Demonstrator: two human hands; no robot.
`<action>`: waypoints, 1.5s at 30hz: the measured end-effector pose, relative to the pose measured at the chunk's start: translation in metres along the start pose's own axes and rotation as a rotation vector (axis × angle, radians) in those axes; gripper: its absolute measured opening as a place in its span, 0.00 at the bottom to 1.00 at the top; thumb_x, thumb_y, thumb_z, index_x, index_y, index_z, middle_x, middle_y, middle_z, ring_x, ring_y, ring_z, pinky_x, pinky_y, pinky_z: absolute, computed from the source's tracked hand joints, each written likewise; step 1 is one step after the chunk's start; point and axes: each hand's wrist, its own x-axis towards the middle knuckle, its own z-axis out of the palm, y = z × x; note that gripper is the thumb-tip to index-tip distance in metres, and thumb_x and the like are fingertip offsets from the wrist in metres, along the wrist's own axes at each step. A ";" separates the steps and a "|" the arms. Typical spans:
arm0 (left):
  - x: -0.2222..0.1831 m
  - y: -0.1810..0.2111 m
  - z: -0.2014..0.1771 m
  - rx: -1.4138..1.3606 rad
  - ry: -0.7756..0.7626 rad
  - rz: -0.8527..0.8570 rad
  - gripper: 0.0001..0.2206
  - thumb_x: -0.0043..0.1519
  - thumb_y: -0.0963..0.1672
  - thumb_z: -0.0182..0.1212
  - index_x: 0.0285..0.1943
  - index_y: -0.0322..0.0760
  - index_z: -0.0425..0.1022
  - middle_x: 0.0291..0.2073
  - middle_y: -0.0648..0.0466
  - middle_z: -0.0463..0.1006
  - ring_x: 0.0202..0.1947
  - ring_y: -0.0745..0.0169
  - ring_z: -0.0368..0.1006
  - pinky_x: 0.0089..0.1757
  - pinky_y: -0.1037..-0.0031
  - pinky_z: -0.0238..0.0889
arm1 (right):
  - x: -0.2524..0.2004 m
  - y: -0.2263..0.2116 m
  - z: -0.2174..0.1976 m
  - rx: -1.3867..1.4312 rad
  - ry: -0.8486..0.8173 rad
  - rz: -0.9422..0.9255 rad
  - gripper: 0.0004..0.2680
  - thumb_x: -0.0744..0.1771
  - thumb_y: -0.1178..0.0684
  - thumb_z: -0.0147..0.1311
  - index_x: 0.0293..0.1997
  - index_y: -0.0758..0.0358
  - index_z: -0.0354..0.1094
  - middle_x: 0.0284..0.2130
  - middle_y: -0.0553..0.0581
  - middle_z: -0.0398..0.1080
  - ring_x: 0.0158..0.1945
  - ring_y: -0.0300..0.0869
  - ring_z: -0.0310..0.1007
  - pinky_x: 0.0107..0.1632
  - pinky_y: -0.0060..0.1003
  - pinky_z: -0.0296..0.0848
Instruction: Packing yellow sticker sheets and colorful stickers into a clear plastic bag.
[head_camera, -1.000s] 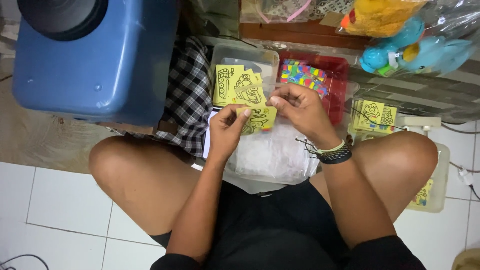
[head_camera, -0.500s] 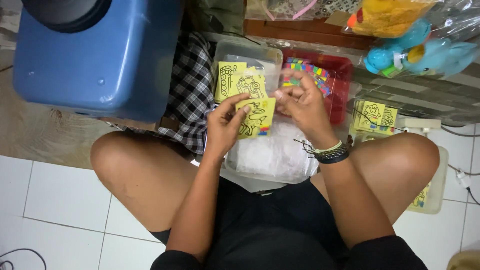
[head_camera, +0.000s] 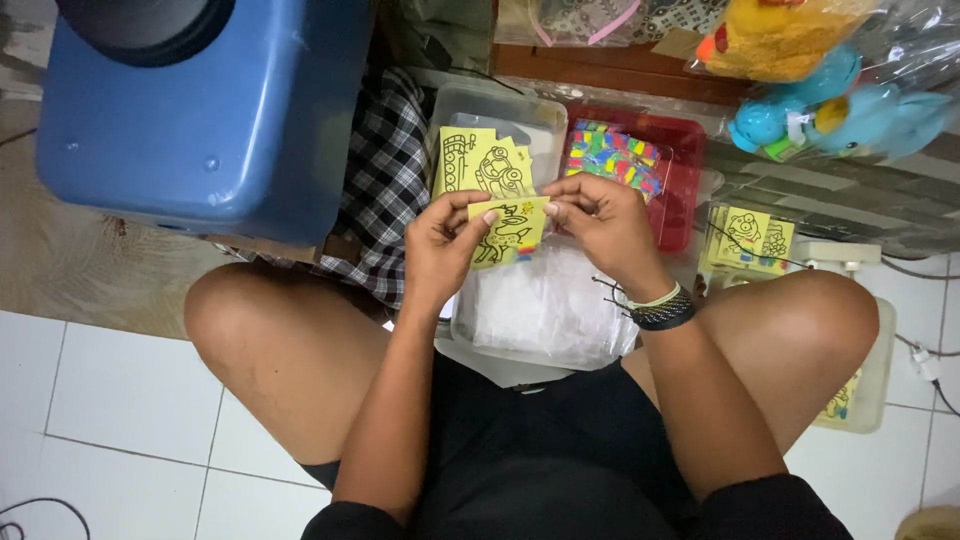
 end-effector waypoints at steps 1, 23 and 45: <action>0.001 0.000 0.000 0.001 -0.001 -0.001 0.12 0.61 0.38 0.67 0.54 0.36 0.79 0.36 0.49 0.85 0.34 0.73 0.76 0.36 0.78 0.74 | 0.002 0.005 -0.001 0.001 0.002 0.001 0.08 0.66 0.64 0.60 0.49 0.62 0.77 0.32 0.55 0.80 0.32 0.28 0.71 0.36 0.24 0.75; 0.021 -0.071 -0.071 0.097 0.076 0.233 0.05 0.64 0.35 0.68 0.43 0.28 0.75 0.32 0.42 0.75 0.32 0.60 0.73 0.39 0.65 0.73 | -0.008 -0.002 0.002 0.096 0.224 -0.297 0.06 0.65 0.60 0.62 0.44 0.58 0.74 0.34 0.59 0.80 0.43 0.54 0.82 0.48 0.46 0.80; -0.017 -0.018 0.001 0.202 -0.187 -0.143 0.05 0.73 0.41 0.55 0.54 0.37 0.74 0.39 0.53 0.75 0.42 0.69 0.74 0.51 0.76 0.76 | -0.352 0.235 -0.372 -0.497 1.178 -0.033 0.05 0.70 0.74 0.54 0.46 0.74 0.69 0.36 0.57 0.70 0.37 0.40 0.64 0.45 0.34 0.71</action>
